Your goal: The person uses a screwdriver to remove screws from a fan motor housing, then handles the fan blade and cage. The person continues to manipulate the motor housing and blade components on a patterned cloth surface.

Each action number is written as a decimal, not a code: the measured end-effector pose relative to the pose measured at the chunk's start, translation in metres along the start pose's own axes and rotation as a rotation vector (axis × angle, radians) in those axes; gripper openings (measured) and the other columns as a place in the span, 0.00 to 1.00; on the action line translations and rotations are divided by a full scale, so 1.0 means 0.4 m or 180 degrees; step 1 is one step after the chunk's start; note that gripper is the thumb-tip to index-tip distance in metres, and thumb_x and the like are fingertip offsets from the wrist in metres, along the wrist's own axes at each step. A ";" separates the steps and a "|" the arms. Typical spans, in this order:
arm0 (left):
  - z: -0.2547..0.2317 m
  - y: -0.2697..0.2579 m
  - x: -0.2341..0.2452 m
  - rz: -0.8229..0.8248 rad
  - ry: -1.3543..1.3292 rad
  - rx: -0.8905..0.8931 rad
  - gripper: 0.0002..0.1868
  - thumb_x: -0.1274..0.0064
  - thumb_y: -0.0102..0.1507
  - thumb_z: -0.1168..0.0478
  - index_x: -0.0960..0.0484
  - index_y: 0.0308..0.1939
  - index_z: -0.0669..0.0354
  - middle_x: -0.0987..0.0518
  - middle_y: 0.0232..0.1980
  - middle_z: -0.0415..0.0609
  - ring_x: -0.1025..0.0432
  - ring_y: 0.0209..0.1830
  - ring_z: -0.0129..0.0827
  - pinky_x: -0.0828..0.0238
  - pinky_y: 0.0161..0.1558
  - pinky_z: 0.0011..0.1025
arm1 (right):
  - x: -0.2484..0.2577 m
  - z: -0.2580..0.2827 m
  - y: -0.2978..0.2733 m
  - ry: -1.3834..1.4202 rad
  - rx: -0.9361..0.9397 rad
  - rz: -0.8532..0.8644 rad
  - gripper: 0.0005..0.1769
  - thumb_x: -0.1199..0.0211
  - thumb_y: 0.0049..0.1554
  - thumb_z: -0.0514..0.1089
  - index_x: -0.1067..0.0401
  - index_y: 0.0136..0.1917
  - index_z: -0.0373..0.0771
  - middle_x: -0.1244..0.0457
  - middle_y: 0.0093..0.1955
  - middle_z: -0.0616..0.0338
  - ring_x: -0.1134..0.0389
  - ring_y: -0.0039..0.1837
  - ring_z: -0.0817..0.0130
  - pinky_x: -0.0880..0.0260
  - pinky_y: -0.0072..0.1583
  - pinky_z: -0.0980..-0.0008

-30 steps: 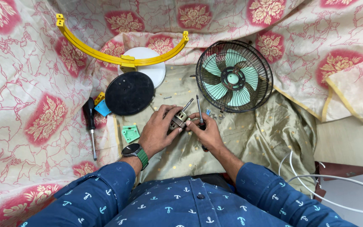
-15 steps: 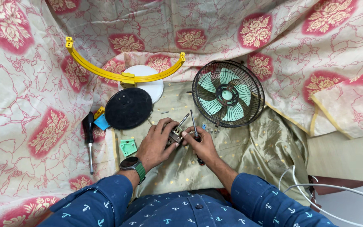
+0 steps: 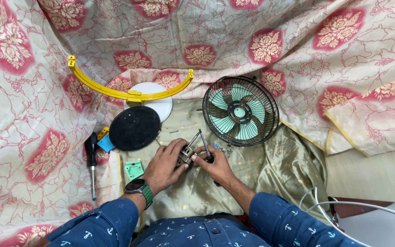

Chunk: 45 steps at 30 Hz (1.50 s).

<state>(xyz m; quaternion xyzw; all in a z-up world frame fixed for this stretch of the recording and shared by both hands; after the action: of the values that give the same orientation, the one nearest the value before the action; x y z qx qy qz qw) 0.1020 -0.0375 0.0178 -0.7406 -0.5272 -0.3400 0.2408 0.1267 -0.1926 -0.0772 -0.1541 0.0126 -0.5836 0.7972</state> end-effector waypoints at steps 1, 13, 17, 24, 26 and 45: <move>-0.004 -0.002 -0.001 -0.0026 0.0009 -0.0023 0.36 0.39 0.57 0.58 0.35 0.68 0.54 0.34 0.70 0.49 0.32 0.58 0.54 0.33 0.61 0.45 | 0.000 -0.004 -0.002 0.0039 -0.0051 0.0021 0.18 0.30 0.56 0.46 0.27 0.56 0.35 0.29 0.38 0.62 0.27 0.44 0.77 0.30 0.49 0.76; -0.026 0.001 0.008 -0.0147 0.0052 -0.0086 0.34 0.38 0.57 0.58 0.33 0.65 0.55 0.29 0.67 0.51 0.30 0.62 0.53 0.32 0.61 0.44 | -0.012 -0.010 -0.004 0.0100 -0.0043 0.0084 0.19 0.32 0.58 0.49 0.30 0.56 0.36 0.31 0.39 0.61 0.29 0.43 0.77 0.30 0.47 0.74; -0.030 -0.002 0.006 -0.0209 0.0070 -0.0148 0.35 0.37 0.57 0.59 0.34 0.66 0.56 0.30 0.68 0.53 0.30 0.62 0.54 0.32 0.60 0.45 | -0.015 -0.010 -0.012 0.0064 -0.0037 0.0114 0.20 0.33 0.59 0.50 0.32 0.57 0.36 0.31 0.39 0.61 0.29 0.43 0.77 0.32 0.46 0.74; -0.026 -0.022 0.007 -0.0310 0.0018 -0.0061 0.34 0.39 0.58 0.59 0.33 0.67 0.56 0.30 0.69 0.53 0.30 0.62 0.54 0.32 0.61 0.44 | -0.027 0.006 -0.014 0.0060 0.0112 0.0163 0.19 0.34 0.60 0.50 0.34 0.58 0.37 0.30 0.38 0.60 0.29 0.42 0.78 0.32 0.44 0.75; -0.029 -0.024 0.009 -0.0393 0.0056 -0.0097 0.34 0.38 0.58 0.59 0.33 0.67 0.56 0.30 0.69 0.53 0.30 0.62 0.54 0.32 0.61 0.45 | -0.025 0.003 -0.011 -0.0097 0.0059 0.0161 0.19 0.35 0.60 0.50 0.34 0.57 0.38 0.30 0.38 0.60 0.29 0.42 0.78 0.32 0.44 0.75; -0.007 -0.020 0.021 -0.0571 0.0130 0.0059 0.35 0.38 0.57 0.55 0.31 0.67 0.54 0.28 0.67 0.50 0.27 0.55 0.50 0.28 0.56 0.43 | -0.044 -0.003 0.012 -0.0085 -0.0190 0.0351 0.19 0.35 0.61 0.50 0.37 0.58 0.39 0.32 0.38 0.60 0.34 0.40 0.80 0.36 0.42 0.76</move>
<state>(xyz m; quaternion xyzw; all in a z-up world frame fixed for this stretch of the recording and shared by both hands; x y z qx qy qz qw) 0.0955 -0.0315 0.0260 -0.6811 -0.5895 -0.3704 0.2269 0.1253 -0.1752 -0.0824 -0.1846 0.0278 -0.5360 0.8233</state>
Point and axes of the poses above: each hand's wrist, its own y-axis towards the middle knuckle, its own x-axis out of the back of the hand, z = x × y, the point moved 10 cm from there along y, towards the middle knuckle
